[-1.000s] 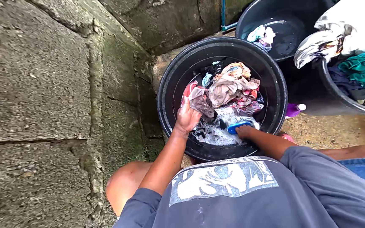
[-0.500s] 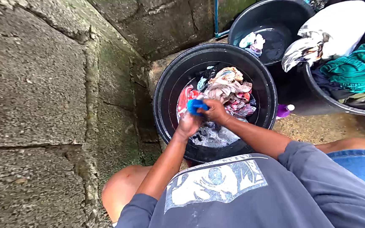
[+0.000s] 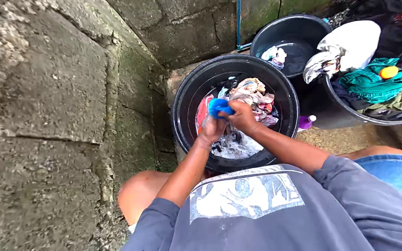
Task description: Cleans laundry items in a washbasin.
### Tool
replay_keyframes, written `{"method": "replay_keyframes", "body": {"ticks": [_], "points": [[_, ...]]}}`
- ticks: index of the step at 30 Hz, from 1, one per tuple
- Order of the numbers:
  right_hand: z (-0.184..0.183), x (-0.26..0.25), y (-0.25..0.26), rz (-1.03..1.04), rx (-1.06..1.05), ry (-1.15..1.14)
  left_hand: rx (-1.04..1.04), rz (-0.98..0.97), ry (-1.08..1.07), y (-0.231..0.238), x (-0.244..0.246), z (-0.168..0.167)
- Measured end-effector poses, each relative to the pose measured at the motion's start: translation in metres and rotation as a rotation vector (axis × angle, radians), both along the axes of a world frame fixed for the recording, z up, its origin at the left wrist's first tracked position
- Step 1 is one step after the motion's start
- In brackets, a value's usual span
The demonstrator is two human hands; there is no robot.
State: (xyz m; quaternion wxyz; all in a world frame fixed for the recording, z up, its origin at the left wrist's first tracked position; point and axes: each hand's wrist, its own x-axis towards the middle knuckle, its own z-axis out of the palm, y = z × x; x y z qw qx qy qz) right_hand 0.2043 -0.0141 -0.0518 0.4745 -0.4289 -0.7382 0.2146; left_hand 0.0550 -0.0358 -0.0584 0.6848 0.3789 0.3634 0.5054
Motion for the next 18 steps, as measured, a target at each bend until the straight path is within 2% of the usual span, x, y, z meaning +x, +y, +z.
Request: {"method": "replay_keyframes", "body": {"ticks": [2,3,6,9,11,12,15,18], "points": [[0.010,-0.018,-0.007,0.092,0.208,0.026,-0.042,0.070,-0.037,-0.003,0.002,0.002],[0.004,-0.014,-0.007,0.080,0.150,0.005,-0.043,0.053,-0.083,-0.004,0.002,0.004],[-0.010,0.038,0.012,-0.080,-0.254,-0.144,0.053,-0.158,-0.113,-0.003,-0.006,0.032],[-0.005,0.065,0.014,-0.227,-0.403,-0.136,0.129,-0.062,-0.198,-0.001,-0.013,0.059],[-0.001,0.062,0.011,-0.250,-0.453,-0.127,0.070,0.145,-0.281,-0.003,-0.009,0.052],[0.002,0.057,0.012,-0.242,-0.473,-0.129,0.030,0.185,-0.280,-0.004,-0.006,0.043],[0.024,0.038,0.009,-0.184,-0.574,-0.121,-0.112,0.139,-0.208,-0.007,-0.001,0.020],[0.055,0.003,-0.008,-0.066,-0.428,-0.034,-0.168,0.065,-0.135,-0.013,0.003,0.010]]}}
